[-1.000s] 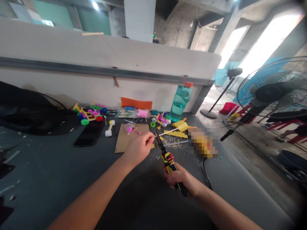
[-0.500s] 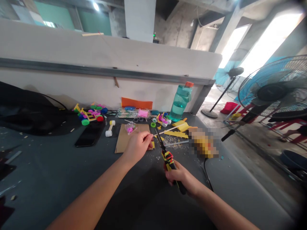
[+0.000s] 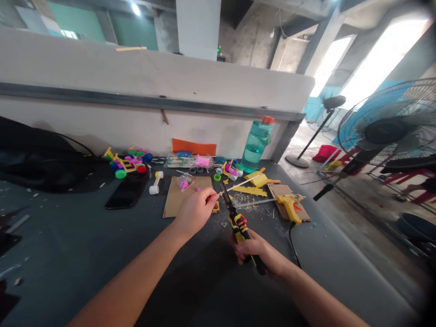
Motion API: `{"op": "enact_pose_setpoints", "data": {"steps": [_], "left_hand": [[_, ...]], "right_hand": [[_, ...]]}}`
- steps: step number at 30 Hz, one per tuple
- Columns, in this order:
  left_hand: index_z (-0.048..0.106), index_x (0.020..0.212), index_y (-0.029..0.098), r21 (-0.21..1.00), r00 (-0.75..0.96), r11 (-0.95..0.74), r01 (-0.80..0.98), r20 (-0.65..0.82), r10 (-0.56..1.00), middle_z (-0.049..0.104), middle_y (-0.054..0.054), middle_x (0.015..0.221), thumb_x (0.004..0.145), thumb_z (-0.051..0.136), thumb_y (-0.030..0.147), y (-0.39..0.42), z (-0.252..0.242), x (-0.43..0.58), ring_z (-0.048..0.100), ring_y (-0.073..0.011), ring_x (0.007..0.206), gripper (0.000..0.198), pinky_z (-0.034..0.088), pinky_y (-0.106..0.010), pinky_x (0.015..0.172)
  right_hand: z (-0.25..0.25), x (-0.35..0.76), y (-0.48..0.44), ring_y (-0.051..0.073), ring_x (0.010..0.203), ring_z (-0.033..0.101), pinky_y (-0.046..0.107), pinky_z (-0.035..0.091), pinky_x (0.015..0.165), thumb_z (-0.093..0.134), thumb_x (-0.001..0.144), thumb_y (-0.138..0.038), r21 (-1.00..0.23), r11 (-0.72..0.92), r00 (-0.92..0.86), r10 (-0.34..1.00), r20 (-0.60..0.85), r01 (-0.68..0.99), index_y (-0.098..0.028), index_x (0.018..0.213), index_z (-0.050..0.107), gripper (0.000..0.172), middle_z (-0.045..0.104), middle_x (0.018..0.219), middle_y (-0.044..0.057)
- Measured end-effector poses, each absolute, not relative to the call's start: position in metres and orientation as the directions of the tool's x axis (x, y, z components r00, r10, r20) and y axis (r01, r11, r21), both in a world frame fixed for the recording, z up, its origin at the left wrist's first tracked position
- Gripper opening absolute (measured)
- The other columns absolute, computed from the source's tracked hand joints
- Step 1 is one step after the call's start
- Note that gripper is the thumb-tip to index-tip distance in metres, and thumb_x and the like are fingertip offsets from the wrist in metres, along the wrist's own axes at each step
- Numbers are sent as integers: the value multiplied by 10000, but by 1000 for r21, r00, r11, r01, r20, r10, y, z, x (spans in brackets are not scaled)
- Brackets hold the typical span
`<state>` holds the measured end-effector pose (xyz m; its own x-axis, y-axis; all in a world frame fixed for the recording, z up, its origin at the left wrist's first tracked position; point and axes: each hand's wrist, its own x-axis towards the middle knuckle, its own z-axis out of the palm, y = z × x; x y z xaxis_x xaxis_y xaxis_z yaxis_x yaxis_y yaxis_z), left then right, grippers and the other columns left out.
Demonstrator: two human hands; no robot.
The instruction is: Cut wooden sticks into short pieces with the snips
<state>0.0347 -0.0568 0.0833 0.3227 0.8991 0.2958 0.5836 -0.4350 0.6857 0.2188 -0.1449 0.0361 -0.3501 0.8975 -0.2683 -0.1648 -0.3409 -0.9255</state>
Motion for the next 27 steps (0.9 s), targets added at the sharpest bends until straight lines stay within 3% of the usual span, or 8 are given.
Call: {"op": "enact_pose_setpoints", "data": {"steps": [12, 23, 27], "left_hand": [[595, 775, 199, 564, 364, -523, 639, 378, 851, 638, 4, 657, 875, 425, 282, -56, 79, 34, 575, -138, 623, 214, 382, -238, 582], [547, 727, 198, 635, 357, -494, 594, 342, 869, 628, 17, 639, 872, 418, 295, -57, 82, 36, 572, -137, 616, 216, 372, -240, 587], [526, 655, 187, 693, 375, -458, 557, 282, 883, 606, 13, 566, 883, 380, 374, -54, 79, 35, 550, -129, 529, 329, 364, -237, 531]], "right_hand": [[41, 219, -144, 111, 532, 397, 258, 369, 534, 570, 649, -250, -915, -371, -353, 887, -298, -159, -168, 784, 499, 173, 444, 582, -27], [44, 218, -148, 103, 547, 402, 228, 300, 515, 517, 612, -190, -936, -352, -294, 893, -340, 13, -182, 781, 486, 172, 466, 622, -36], [47, 215, -148, 108, 572, 426, 233, 316, 536, 533, 605, -178, -952, -304, -264, 915, -304, 43, -182, 795, 489, 196, 470, 645, -39]]}}
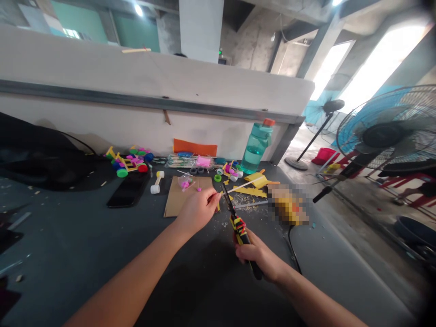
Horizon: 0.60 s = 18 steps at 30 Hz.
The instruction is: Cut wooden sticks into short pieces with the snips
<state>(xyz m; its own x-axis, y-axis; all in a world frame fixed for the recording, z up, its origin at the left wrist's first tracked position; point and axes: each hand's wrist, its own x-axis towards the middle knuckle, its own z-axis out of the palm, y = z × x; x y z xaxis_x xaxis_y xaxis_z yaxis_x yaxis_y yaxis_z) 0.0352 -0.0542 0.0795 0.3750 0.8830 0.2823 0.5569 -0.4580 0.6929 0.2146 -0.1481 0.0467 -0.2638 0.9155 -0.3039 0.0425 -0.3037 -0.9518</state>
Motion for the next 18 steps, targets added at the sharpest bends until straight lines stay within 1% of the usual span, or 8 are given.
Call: {"op": "enact_pose_setpoints", "data": {"steps": [3, 5, 8, 13, 18], "left_hand": [[537, 658, 186, 760, 374, -378, 528, 191, 907, 587, 9, 501, 889, 330, 447, -51, 75, 36, 544, -134, 477, 405, 358, -237, 486], [541, 680, 185, 819, 368, -316, 479, 139, 919, 575, 12, 479, 883, 323, 470, -50, 72, 36, 546, -135, 459, 413, 363, -232, 464], [536, 675, 177, 878, 376, -264, 399, 106, 921, 567, 13, 477, 868, 351, 467, -48, 69, 37, 539, -129, 445, 395, 382, -225, 452], [552, 679, 167, 895, 391, -259, 364, 106, 914, 591, 2, 508, 856, 386, 428, -46, 70, 36, 541, -124, 455, 356, 404, -225, 460], [562, 686, 174, 887, 397, -274, 371, 115, 910, 627, -9, 554, 849, 408, 391, -47, 74, 35, 570, -130, 482, 312, 435, -233, 483]], "right_hand": [[46, 214, -147, 104, 552, 418, 236, 315, 532, 534, 636, -202, -948, -317, -289, 906, -309, 20, -179, 821, 494, 191, 464, 638, -40], [45, 214, -146, 102, 543, 415, 236, 318, 524, 538, 643, -208, -945, -326, -312, 898, -310, 2, -178, 832, 490, 198, 464, 640, -39], [44, 215, -144, 101, 543, 414, 234, 334, 518, 554, 641, -214, -944, -328, -328, 896, -299, -36, -180, 816, 482, 192, 461, 646, -35], [39, 217, -144, 108, 548, 418, 246, 375, 537, 570, 672, -256, -940, -333, -348, 892, -289, -73, -175, 787, 482, 166, 450, 608, -33], [38, 218, -144, 113, 552, 427, 255, 395, 557, 565, 698, -249, -933, -349, -374, 880, -293, -91, -172, 798, 485, 150, 458, 588, -33]]}}
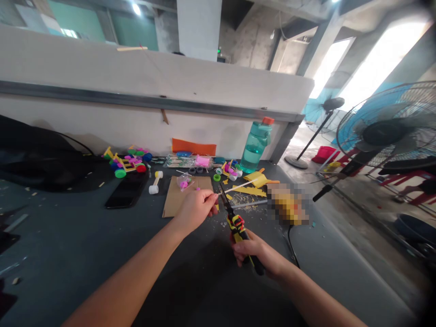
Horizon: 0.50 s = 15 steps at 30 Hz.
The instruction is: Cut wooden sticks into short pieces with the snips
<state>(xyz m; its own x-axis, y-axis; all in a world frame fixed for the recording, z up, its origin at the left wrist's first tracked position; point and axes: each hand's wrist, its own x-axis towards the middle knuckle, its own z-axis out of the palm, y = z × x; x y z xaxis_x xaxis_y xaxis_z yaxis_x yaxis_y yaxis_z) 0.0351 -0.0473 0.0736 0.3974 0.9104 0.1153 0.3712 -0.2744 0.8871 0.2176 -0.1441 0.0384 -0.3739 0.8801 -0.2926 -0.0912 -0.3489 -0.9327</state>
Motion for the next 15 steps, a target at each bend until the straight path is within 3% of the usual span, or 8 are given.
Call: {"op": "enact_pose_setpoints", "data": {"steps": [15], "left_hand": [[586, 639, 195, 760, 413, -381, 526, 163, 896, 670, -4, 618, 858, 404, 343, -53, 83, 32, 598, -142, 537, 321, 411, -242, 532]], "right_hand": [[43, 223, -145, 118, 583, 454, 288, 435, 612, 580, 706, -311, -914, -383, -441, 849, -291, -133, -169, 808, 484, 199, 484, 663, -11]]}}
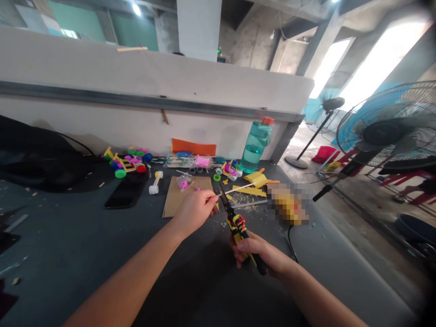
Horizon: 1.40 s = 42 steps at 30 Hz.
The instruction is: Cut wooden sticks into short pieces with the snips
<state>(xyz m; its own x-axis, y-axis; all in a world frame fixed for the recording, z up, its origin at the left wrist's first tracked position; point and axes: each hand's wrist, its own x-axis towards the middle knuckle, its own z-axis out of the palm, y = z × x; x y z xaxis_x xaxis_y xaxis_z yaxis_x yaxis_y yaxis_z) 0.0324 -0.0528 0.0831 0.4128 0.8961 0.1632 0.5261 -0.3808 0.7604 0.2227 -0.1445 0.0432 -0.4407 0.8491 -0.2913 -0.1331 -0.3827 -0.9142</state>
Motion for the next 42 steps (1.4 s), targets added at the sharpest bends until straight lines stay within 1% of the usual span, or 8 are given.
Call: {"op": "enact_pose_setpoints", "data": {"steps": [7, 10, 16, 24, 31, 35, 39, 42], "left_hand": [[583, 633, 200, 675, 427, -445, 588, 208, 880, 658, 3, 631, 870, 393, 324, -53, 86, 31, 586, -145, 575, 328, 383, -242, 542], [582, 639, 200, 669, 438, -461, 583, 219, 872, 653, 8, 634, 872, 397, 319, -54, 87, 31, 586, -142, 591, 321, 378, -241, 546], [576, 640, 187, 727, 452, -437, 529, 195, 871, 645, -1, 619, 877, 388, 358, -51, 81, 31, 576, -136, 554, 348, 397, -245, 551], [540, 686, 177, 874, 431, -299, 382, 117, 894, 605, 10, 541, 877, 364, 420, -48, 75, 36, 564, -131, 489, 355, 408, -229, 475], [534, 652, 175, 896, 399, -286, 339, 138, 906, 600, 19, 545, 852, 419, 331, -48, 75, 38, 560, -121, 488, 278, 431, -220, 489], [537, 628, 175, 858, 401, -334, 390, 168, 900, 602, 19, 555, 858, 416, 317, -49, 77, 37, 566, -119, 512, 296, 421, -220, 517], [556, 618, 180, 752, 403, -420, 507, 225, 887, 595, 24, 558, 864, 418, 304, -52, 81, 36, 566, -119, 548, 308, 389, -222, 553], [552, 638, 184, 695, 407, -450, 561, 241, 881, 593, 32, 572, 868, 414, 286, -54, 84, 35, 545, -109, 539, 287, 353, -216, 534]], "right_hand": [[44, 224, -144, 121, 591, 462, 283, 425, 608, 565, 716, -303, -913, -385, -455, 842, -290, -131, -170, 822, 486, 187, 485, 671, -9], [42, 224, -145, 117, 587, 439, 264, 402, 587, 545, 715, -263, -921, -372, -437, 851, -292, -110, -173, 825, 486, 154, 465, 649, -18], [43, 220, -148, 95, 544, 412, 229, 324, 523, 517, 639, -186, -933, -357, -338, 885, -321, -48, -174, 801, 482, 166, 470, 660, -27], [52, 212, -149, 108, 589, 423, 235, 324, 553, 551, 619, -170, -961, -260, -256, 927, -275, 92, -190, 808, 464, 209, 473, 659, -46], [43, 217, -144, 105, 565, 433, 246, 360, 559, 574, 688, -275, -952, -305, -360, 892, -273, -35, -180, 813, 459, 196, 455, 664, -33], [44, 219, -144, 113, 585, 437, 256, 381, 579, 570, 703, -281, -949, -306, -405, 879, -251, -76, -172, 814, 473, 183, 459, 654, -25], [46, 220, -144, 113, 582, 432, 259, 383, 591, 570, 702, -279, -938, -339, -411, 867, -281, -74, -172, 805, 468, 180, 456, 620, -28], [46, 220, -144, 118, 589, 441, 266, 388, 600, 560, 704, -263, -936, -342, -417, 865, -280, -80, -171, 814, 467, 171, 462, 621, -26]]}}
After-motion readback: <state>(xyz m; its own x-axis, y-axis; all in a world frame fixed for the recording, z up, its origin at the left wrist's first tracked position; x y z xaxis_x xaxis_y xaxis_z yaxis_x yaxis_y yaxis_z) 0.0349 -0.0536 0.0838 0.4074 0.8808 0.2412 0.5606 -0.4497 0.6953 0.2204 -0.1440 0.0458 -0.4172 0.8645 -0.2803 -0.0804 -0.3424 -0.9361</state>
